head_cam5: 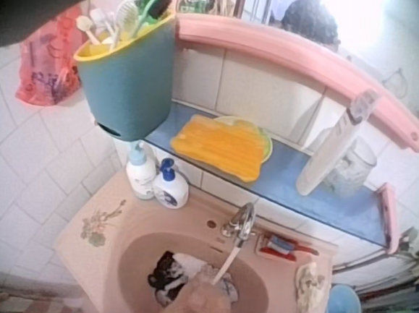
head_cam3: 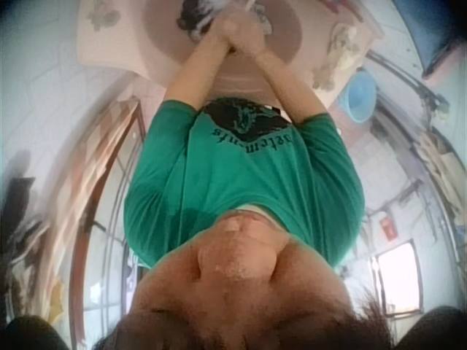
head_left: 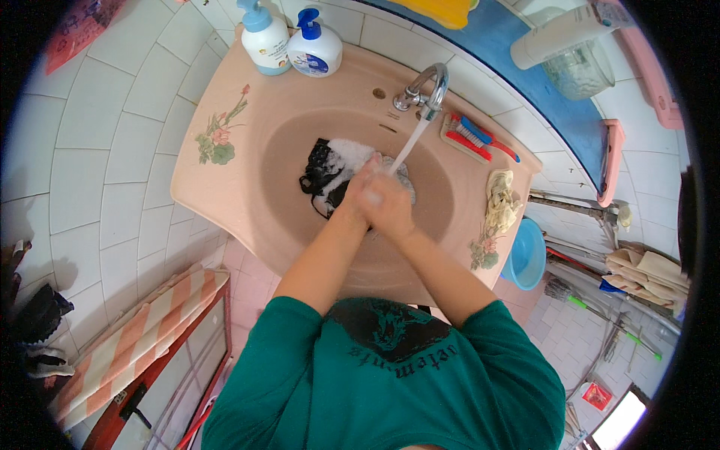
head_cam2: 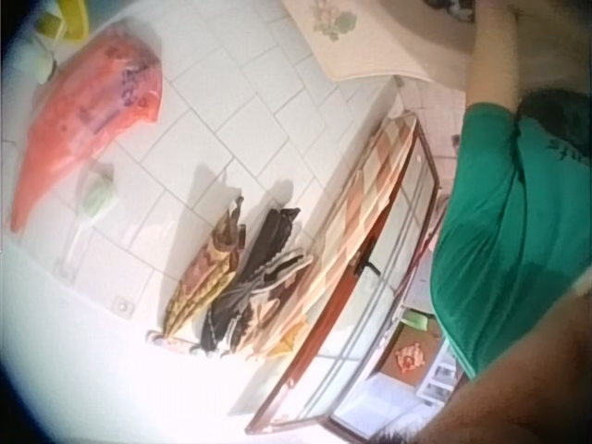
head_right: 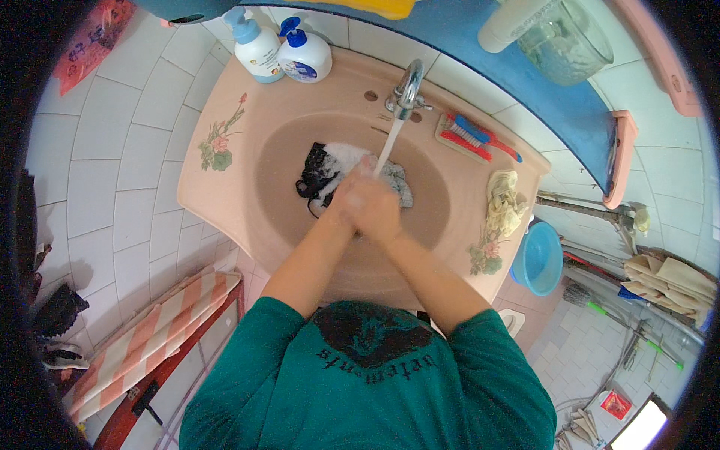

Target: The person washes pieces of fabric in a sink by hand, using a bar of soap to scrub the material and rinsing it under a stream of water from the faucet.

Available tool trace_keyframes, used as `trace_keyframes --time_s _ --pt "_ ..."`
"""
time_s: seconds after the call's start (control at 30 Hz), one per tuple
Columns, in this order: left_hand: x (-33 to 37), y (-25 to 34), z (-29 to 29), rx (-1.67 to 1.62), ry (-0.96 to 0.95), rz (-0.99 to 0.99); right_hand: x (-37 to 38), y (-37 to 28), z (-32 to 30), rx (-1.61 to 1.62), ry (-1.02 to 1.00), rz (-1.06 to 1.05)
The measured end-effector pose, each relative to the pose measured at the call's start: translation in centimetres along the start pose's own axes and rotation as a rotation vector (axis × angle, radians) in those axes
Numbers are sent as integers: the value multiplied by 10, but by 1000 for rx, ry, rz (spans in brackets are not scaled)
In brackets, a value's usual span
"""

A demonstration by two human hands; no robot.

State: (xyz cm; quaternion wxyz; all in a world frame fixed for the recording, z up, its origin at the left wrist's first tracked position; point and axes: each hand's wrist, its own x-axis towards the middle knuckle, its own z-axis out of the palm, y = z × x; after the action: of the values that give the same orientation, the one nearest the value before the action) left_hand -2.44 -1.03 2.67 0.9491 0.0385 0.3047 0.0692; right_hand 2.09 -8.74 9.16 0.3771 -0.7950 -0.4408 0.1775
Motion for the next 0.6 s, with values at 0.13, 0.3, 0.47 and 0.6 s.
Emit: trace_keyframes --time_s 0.13,0.3,0.47,0.6 --pt "-4 -4 36 -158 121 14 42 12 -11 121 146 442" --pt "-9 17 -13 -187 -283 -258 -4 -18 12 -5 263 -161" --pt "-15 -12 56 -195 178 110 33 25 -4 -67 68 351" --pt "-5 -3 25 -210 128 2 23 5 -3 -1 136 218"
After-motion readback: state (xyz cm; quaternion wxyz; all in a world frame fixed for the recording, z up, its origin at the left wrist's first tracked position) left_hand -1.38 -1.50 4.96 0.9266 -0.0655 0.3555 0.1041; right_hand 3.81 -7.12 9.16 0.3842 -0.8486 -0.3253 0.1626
